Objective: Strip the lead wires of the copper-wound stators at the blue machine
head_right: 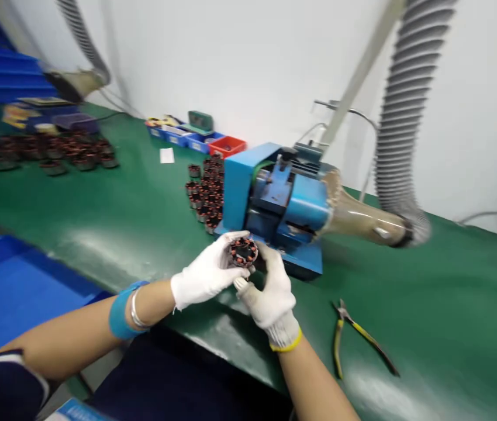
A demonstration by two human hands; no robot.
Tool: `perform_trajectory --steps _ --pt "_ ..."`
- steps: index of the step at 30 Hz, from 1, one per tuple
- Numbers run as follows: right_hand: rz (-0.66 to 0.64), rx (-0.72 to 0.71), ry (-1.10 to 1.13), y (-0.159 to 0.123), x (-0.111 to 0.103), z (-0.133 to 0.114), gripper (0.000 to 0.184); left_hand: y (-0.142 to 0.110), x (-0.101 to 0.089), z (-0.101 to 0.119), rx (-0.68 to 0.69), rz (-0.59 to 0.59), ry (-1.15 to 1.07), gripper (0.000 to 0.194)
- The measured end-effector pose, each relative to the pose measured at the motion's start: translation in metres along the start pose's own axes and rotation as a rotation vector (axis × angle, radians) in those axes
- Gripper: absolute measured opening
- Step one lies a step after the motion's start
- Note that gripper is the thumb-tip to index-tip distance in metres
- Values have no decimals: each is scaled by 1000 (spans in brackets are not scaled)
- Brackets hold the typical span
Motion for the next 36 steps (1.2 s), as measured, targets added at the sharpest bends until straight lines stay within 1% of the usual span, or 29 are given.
perform_trajectory --steps 1,3,6,9,11,13,15,16,18,21,24,28,31,34,36 --pt "33 7 58 2 -2 0 69 6 7 1 5 -6 -25 60" --pt "105 13 155 5 -8 -3 71 16 17 3 24 -6 -4 57" --pt "195 -14 198 6 -16 -7 72 28 23 3 35 48 120 63" --pt "276 -8 193 9 -21 -6 62 34 24 4 77 140 257 77" --pt "306 61 254 12 -22 -1 53 36 27 5 118 143 318 77" --pt "327 139 364 16 -23 4 49 36 30 3 102 91 283 70" --pt "375 178 451 18 -24 7 47 36 33 1 64 34 174 66" --pt "406 177 465 19 -26 7 45 36 34 1 57 26 127 65" --pt "459 154 454 19 -29 4 44 36 34 0 71 72 109 62" --pt "472 157 383 19 -33 -2 54 40 35 0 79 169 252 62" --pt "454 205 302 23 -37 -4 60 47 39 3 68 191 427 61" --pt "522 183 250 30 -48 -8 51 59 44 18 147 253 634 50" --pt "582 197 266 33 -55 -7 47 66 50 27 221 293 786 40" --pt "599 203 324 35 -59 -7 42 69 57 30 261 312 877 35" --pt "597 196 345 35 -62 -8 40 69 61 31 270 302 900 34"
Point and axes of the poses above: each hand's wrist, its own y-axis towards the middle knuckle, its own x-axis out of the palm, z = x × y, the point moved 5 cm from there along y, towards the middle knuckle, and after that the axes turned 10 degrees about y, right-handed, at the moved point
